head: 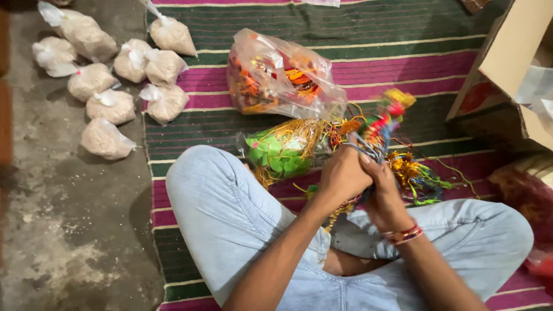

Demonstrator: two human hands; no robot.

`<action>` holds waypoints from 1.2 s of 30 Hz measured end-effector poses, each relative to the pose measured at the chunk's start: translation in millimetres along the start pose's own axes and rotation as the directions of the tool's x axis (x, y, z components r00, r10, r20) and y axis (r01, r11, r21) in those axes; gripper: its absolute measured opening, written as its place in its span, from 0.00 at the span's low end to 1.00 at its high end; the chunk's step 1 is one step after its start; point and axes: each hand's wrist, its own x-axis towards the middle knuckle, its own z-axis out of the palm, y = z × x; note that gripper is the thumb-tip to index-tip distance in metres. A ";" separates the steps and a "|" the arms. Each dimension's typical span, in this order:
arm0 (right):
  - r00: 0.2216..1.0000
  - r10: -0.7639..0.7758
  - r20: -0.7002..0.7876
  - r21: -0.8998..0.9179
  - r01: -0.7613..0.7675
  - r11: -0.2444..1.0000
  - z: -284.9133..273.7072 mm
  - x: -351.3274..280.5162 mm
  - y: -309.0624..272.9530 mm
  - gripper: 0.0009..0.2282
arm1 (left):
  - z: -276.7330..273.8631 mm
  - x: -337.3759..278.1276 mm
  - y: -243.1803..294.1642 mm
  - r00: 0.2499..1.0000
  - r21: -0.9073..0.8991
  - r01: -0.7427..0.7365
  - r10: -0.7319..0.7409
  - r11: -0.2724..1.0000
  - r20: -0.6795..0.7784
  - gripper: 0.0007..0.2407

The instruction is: The person sorts colorful decorative rakhis and threads by hand, removing them from plastic bags and organizing them on a striped mat.

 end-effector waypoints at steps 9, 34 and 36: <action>0.996 0.085 -0.020 0.447 -0.067 0.892 -14.4 3.3 15.6 0.18 | -11.3 -27.6 39.8 0.953 0.417 -0.298 0.239 0.858 0.189 0.33; 0.997 -0.076 0.005 0.616 0.057 0.786 -48.3 2.9 -22.9 0.15 | -78.8 -18.9 49.6 0.945 -0.134 -0.297 0.271 0.945 -0.184 0.21; 0.999 -0.051 -0.004 0.631 0.042 0.774 -44.7 2.4 -24.2 0.18 | -49.3 -40.9 59.0 0.935 0.033 -0.346 0.347 0.938 -0.067 0.33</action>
